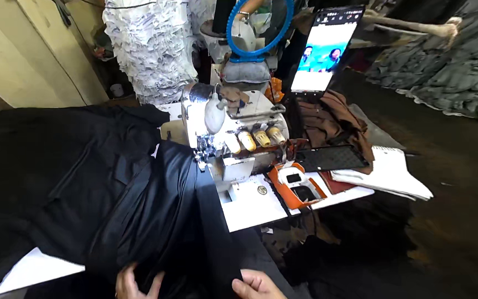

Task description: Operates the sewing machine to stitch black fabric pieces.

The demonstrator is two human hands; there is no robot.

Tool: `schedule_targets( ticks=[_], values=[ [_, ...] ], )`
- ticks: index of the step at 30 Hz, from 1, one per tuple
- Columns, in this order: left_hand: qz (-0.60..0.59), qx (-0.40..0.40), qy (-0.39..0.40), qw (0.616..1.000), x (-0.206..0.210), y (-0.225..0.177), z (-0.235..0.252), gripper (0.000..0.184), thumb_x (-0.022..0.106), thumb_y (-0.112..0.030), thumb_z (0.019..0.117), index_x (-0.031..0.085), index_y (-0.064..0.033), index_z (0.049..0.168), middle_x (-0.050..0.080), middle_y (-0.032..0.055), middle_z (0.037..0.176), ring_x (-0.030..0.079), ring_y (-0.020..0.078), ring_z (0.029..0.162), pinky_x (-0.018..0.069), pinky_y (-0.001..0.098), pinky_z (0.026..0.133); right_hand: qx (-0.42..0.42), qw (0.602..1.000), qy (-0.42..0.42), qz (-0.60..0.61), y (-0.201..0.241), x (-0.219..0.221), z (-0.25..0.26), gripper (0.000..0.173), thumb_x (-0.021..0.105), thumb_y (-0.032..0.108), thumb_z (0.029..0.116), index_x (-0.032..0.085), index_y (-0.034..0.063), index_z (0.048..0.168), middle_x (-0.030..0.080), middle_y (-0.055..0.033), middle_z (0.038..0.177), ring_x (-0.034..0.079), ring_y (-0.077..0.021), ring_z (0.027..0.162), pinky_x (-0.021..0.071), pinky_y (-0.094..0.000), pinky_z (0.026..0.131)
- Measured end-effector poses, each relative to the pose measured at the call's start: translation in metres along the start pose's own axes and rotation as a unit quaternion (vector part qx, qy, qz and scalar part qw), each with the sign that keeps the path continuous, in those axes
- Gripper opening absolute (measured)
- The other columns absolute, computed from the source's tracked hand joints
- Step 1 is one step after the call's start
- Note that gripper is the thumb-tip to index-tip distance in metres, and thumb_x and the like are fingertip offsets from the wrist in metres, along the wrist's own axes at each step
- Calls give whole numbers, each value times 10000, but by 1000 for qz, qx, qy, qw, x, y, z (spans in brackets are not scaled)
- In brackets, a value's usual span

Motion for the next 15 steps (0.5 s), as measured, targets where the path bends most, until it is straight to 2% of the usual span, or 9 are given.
schedule_targets(
  ticks=[1,2,4,5,7,9,11,12,15],
  values=[
    [0,-28,34,999,8,5,1,558,742,-222,891,578,204,1212,549,443,1265,521,593,1229,404,661,1073,13,1000,-19,-9,-7,-6,-3,156,580,114,1014,717,98,943,716,86,826,660,-4,737,570,-249,685],
    [-7,-48,62,997,15,7,1,477,690,-172,928,594,200,1211,575,424,1256,541,567,1234,404,642,1084,22,998,-44,-26,-14,-13,-5,139,630,128,980,718,106,874,676,93,761,598,9,659,513,-222,619],
    [-46,-64,71,994,15,5,2,373,584,-98,984,584,187,1224,639,351,1209,628,394,1184,475,494,1058,40,993,-101,-56,-22,-27,-6,181,733,170,901,657,143,739,575,116,647,488,30,551,406,-177,526],
    [-72,-62,59,994,10,4,3,331,546,-73,991,581,178,1206,660,301,1166,648,274,1129,501,396,1019,46,989,-129,-57,-24,-34,-6,218,768,178,866,603,159,725,537,118,619,467,30,526,385,-167,500],
    [-130,-46,39,990,-7,1,4,294,480,-40,995,560,182,1169,645,210,1109,605,68,1048,488,223,955,60,983,-170,-33,-26,-42,-6,260,788,124,827,529,141,826,503,98,605,454,11,490,380,-165,464],
    [-165,2,5,986,-28,1,5,252,463,-43,972,570,152,1090,634,82,1028,574,-60,983,477,124,906,102,983,-155,-12,-31,-38,-6,298,748,69,856,506,92,1029,589,45,657,555,-48,531,465,-220,487],
    [-172,30,-14,984,-44,0,4,218,470,-54,965,582,117,1040,627,16,991,568,-90,951,477,103,887,146,983,-114,11,-39,-29,-5,283,695,31,910,539,47,1145,701,-34,801,708,-155,699,615,-343,627],
    [-168,33,-18,985,-50,-1,3,211,476,-58,965,588,106,1037,631,6,990,570,-90,948,480,103,884,161,982,-100,16,-44,-26,-5,224,679,20,925,569,35,1120,709,-53,842,724,-179,746,632,-369,673],
    [-144,41,-37,988,-63,-8,0,205,494,-66,962,596,99,1027,635,5,973,573,-95,927,481,91,859,189,979,-82,11,-58,-23,-2,71,665,26,963,602,33,995,717,-60,847,735,-172,734,636,-339,690]
  ],
)
Point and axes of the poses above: each hand's wrist, its own z-axis towards the middle knuckle, its own x-axis out of the palm, y = z × x, the point moved 10 cm from there along z, towards the middle knuckle
